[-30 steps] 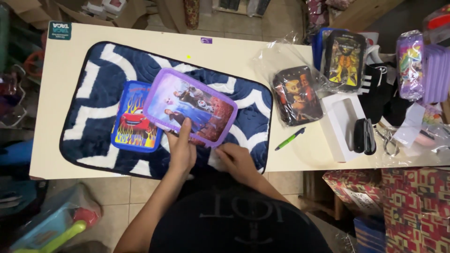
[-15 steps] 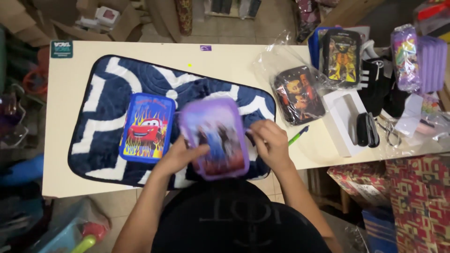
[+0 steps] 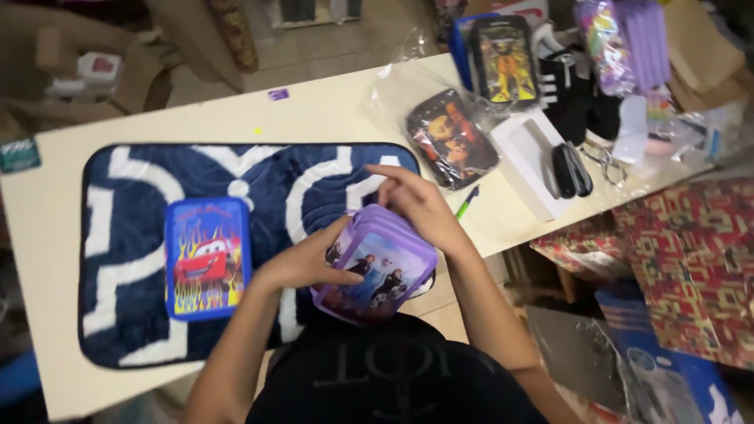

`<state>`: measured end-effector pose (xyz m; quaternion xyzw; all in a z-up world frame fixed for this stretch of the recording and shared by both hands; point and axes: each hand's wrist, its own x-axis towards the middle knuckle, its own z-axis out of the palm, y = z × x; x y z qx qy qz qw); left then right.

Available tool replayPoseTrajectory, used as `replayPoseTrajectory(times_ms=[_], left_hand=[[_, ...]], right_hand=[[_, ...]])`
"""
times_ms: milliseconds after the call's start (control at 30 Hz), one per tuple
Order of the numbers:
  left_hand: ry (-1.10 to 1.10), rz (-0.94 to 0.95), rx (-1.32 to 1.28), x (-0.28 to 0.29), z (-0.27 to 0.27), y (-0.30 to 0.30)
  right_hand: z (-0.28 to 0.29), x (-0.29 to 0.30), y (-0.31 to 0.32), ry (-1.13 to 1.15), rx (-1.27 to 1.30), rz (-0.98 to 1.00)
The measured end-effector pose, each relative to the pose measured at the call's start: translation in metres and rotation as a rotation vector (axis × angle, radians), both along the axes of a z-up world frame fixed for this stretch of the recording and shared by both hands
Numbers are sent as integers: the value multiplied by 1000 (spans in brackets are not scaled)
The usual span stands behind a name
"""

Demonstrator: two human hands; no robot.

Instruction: Organizing and inspecting various pencil cases and stationery items on a table

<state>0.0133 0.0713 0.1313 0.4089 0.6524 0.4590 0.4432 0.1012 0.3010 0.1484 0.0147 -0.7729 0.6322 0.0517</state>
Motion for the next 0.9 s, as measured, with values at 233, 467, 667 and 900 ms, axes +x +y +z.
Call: replayPoseTrajectory(times_ms=[233, 467, 667, 900], left_hand=[[25, -47, 76, 20, -20, 55], [589, 328, 393, 18, -33, 166], [1035, 560, 160, 21, -29, 251], [983, 553, -165, 23, -63, 252]], right_hand=[[-53, 123, 38, -261, 43, -18], [-73, 202, 52, -129, -740, -732], [-94, 257, 116, 147, -1089, -865], [-72, 231, 154, 421, -815, -885]])
